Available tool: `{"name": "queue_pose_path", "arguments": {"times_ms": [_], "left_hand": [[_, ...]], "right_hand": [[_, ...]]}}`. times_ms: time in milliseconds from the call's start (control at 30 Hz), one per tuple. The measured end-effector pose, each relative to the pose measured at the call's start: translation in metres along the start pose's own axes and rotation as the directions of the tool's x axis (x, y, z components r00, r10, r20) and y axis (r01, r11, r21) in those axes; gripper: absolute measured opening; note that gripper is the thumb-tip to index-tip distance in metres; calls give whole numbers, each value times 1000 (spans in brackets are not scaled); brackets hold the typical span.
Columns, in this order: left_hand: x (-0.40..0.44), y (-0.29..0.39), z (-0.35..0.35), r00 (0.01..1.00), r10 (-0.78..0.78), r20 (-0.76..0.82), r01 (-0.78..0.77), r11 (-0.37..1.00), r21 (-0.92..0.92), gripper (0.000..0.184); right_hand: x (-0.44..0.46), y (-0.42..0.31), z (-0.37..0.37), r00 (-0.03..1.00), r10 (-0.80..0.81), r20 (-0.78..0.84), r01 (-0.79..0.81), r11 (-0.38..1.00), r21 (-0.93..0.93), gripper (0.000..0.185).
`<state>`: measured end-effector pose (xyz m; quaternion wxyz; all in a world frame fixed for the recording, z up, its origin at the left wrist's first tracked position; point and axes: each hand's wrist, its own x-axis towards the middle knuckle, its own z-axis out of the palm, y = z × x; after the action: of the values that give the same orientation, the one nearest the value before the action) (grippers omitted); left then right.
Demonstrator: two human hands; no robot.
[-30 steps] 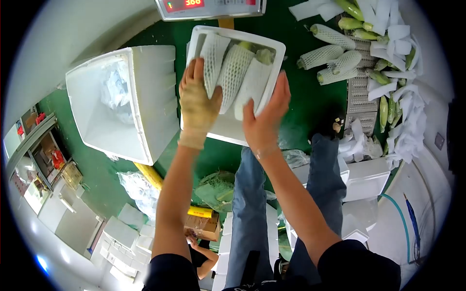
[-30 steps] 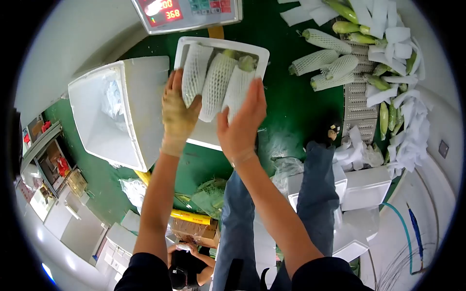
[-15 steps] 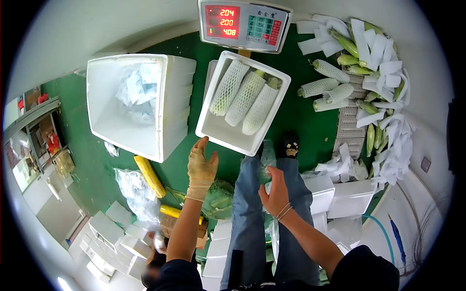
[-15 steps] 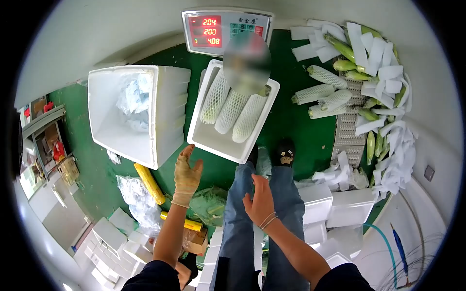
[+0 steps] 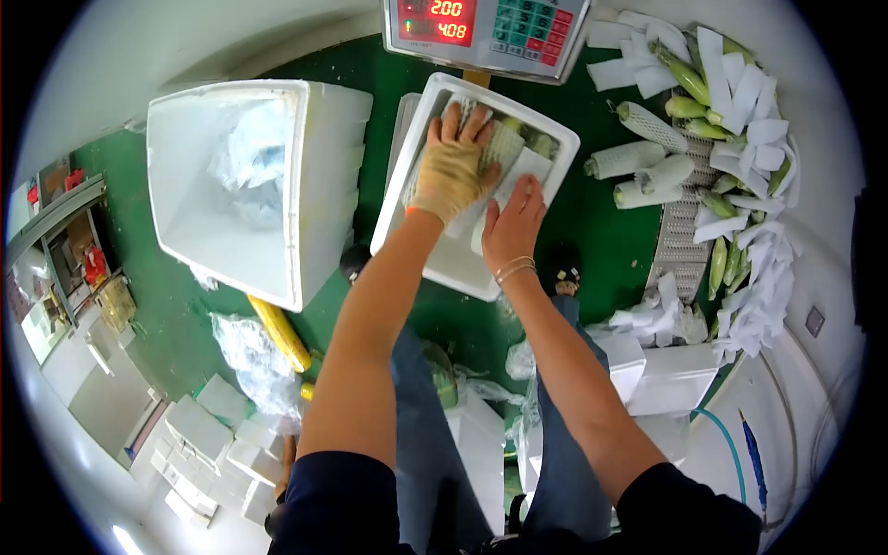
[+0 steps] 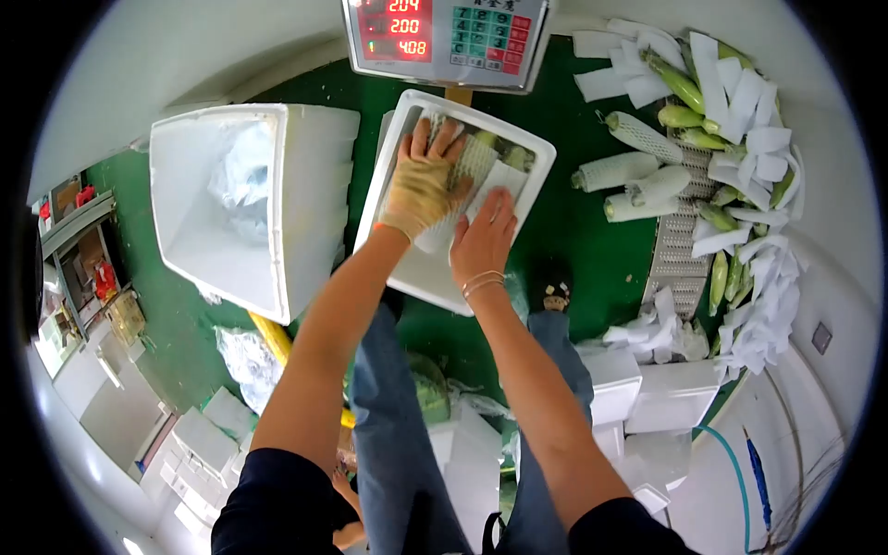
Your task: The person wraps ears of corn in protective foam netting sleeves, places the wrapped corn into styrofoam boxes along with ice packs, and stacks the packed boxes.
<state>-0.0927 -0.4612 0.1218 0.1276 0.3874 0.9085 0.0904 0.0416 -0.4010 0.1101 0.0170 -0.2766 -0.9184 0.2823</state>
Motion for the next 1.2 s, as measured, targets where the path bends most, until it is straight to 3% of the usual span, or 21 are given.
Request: {"name": "queue_pose_path", "arguments": {"times_ms": [167,200,233,300,333,367,433,467,500,600,667,733,833,967,1000,1033,1067,1100,1133,1167,1200], "left_hand": [[-6,-15,33,993,-106,-46,94,973,-209,72],[-6,-15,34,989,-109,-102,89,979,-185,71],[-3,-15,22,992,-121,35,126,970,-206,70],[-17,-20,-12,996,-88,-5,84,966,-246,69],[-33,-21,-26,991,-115,-74,87,947,-310,63],[-50,-31,-42,968,-217,-127,106,809,-578,54],[-109,-54,-66,662,-700,-267,112,444,-889,51],[-138,-80,-81,549,-798,-249,192,410,-892,51],[-169,-91,-74,411,-901,-137,181,228,-957,48],[-245,-93,-83,189,-956,223,268,-169,-948,47],[-263,-85,-72,236,-931,277,305,-200,-931,31],[-277,-75,-35,441,-873,209,432,2,-902,29],[-282,-63,-26,391,-758,523,604,-217,-767,19],[-289,-51,0,377,-669,641,494,-440,-750,19],[-298,-43,4,383,-612,692,485,-504,-714,21],[-300,-58,-9,395,-611,686,690,-295,-661,17],[-304,-64,-15,442,-652,617,530,-364,-765,16],[-315,-52,7,459,-637,619,543,-350,-763,16],[-311,-57,1,478,-614,628,384,-497,-778,18],[-316,-59,3,478,-526,704,443,-548,-710,17],[-322,-60,5,471,-430,770,505,-585,-635,17]], "right_hand": [[13,6,62,967,168,-194,-216,939,-267,65],[10,12,66,967,72,-244,-144,946,-291,64],[11,19,65,970,-18,-243,-65,943,-327,58],[11,27,49,996,-83,-44,48,850,-525,53],[20,-9,31,996,37,-86,-73,881,-467,52],[27,-73,2,987,-93,-133,47,949,-313,50],[32,-173,-7,960,-222,-171,197,968,-153,49],[34,-204,4,964,-258,60,252,963,95,47],[34,-235,20,902,-331,277,230,912,340,46],[56,-327,129,673,-650,354,541,758,363,50],[95,-348,229,627,-553,548,674,739,-25,77],[132,-343,305,612,-390,688,722,630,-285,95],[142,-328,346,517,-289,805,791,520,-322,104],[142,-339,313,534,-491,689,706,707,-43,103],[132,-347,292,541,-683,490,730,671,131,100],[127,-365,252,474,-789,391,663,612,432,96],[118,-377,193,393,-822,412,609,569,553,98],[111,-379,131,338,-835,433,579,548,604,103],[102,-365,83,339,-826,450,572,560,599,105],[92,-350,35,339,-817,466,564,573,594,107],[79,-324,2,385,-678,626,411,733,542,108]]}}
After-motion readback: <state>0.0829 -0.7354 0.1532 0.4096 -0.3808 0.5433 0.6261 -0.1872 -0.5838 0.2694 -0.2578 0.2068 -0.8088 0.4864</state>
